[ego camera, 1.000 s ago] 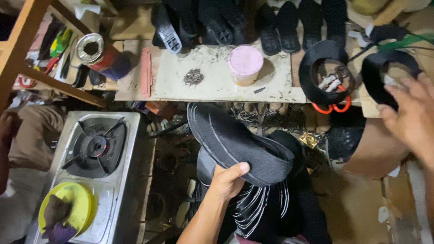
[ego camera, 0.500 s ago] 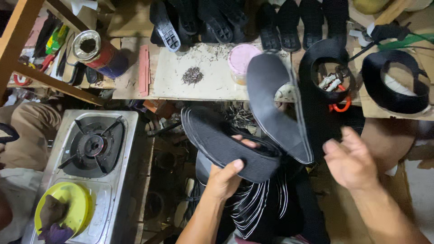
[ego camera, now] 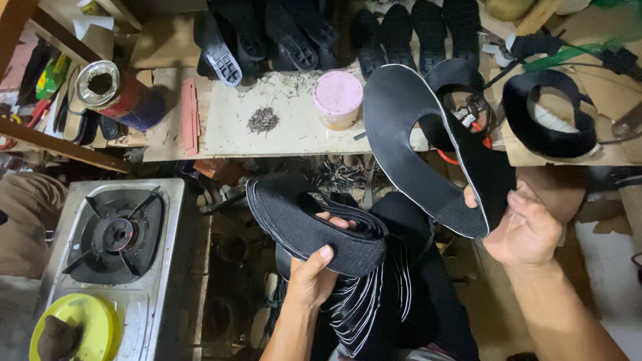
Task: The person sits on the floor and unties a strap bundling a stack of black shoe uppers. They then take the uppers one at a time, turn and flex each one, and stack the finished pieces on the workbench alongside other completed uppers.
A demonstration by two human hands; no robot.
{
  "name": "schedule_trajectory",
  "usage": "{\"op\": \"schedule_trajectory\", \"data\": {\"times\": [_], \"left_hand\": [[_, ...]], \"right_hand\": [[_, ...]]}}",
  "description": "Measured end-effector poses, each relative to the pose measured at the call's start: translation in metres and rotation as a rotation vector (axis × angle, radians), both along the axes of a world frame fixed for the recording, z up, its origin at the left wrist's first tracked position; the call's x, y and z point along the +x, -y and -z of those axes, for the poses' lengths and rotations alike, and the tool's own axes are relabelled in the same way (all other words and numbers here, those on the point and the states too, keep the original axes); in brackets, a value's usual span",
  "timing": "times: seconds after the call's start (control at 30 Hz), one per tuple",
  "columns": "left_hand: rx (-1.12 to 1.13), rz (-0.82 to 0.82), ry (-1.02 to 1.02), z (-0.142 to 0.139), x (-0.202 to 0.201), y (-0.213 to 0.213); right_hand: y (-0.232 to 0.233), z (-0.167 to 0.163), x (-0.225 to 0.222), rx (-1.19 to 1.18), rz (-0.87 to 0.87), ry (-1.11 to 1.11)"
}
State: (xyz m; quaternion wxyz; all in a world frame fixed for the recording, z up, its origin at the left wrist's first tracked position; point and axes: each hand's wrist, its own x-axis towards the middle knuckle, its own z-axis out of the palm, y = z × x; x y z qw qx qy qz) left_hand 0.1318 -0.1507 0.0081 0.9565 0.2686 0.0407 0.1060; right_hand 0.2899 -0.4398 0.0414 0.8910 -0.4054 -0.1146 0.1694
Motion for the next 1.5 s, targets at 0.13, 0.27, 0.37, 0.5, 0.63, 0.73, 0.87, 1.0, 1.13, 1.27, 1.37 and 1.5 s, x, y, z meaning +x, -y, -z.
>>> {"op": "schedule_trajectory", "data": {"times": [0.13, 0.27, 0.37, 0.5, 0.63, 0.73, 0.87, 1.0, 1.13, 1.27, 1.37, 1.5], "left_hand": [[-0.003, -0.021, -0.017, 0.002, 0.002, 0.000], [0.001, -0.042, -0.008, 0.003, 0.003, 0.000], [-0.001, -0.037, -0.020, 0.002, 0.001, 0.000], [0.024, -0.054, -0.020, -0.001, -0.004, -0.005], [0.034, -0.101, -0.069, -0.003, -0.010, -0.016], [0.021, -0.115, -0.068, -0.003, -0.013, -0.019], [0.032, -0.123, -0.052, -0.002, -0.016, -0.020], [0.030, -0.123, -0.059, -0.001, -0.017, -0.020], [0.038, -0.122, -0.037, 0.002, -0.018, -0.021], [0.032, -0.134, -0.031, 0.001, -0.018, -0.027], [-0.033, -0.135, -0.044, -0.003, -0.019, -0.030], [-0.074, -0.053, 0.036, -0.006, -0.019, -0.029]], "right_hand": [[-0.016, -0.001, 0.004, -0.074, 0.211, -0.083], [-0.048, 0.002, 0.014, -0.599, 0.206, 0.290], [-0.088, 0.001, 0.035, -1.096, 0.370, 0.666], [-0.135, -0.007, 0.054, -1.205, 0.459, 0.929], [-0.169, -0.014, 0.063, -1.152, 0.438, 0.893], [-0.196, -0.019, 0.076, -1.062, 0.368, 0.991], [-0.229, -0.029, 0.085, -1.232, 0.384, 1.174], [-0.237, -0.032, 0.084, -1.144, 0.036, 0.722], [-0.232, -0.033, 0.081, -0.965, 0.111, 0.890], [-0.203, -0.029, 0.083, -1.004, 0.399, 0.894], [-0.177, -0.021, 0.083, -1.312, 0.565, 1.181], [-0.171, -0.003, 0.078, -1.498, 0.441, 1.264]]}}
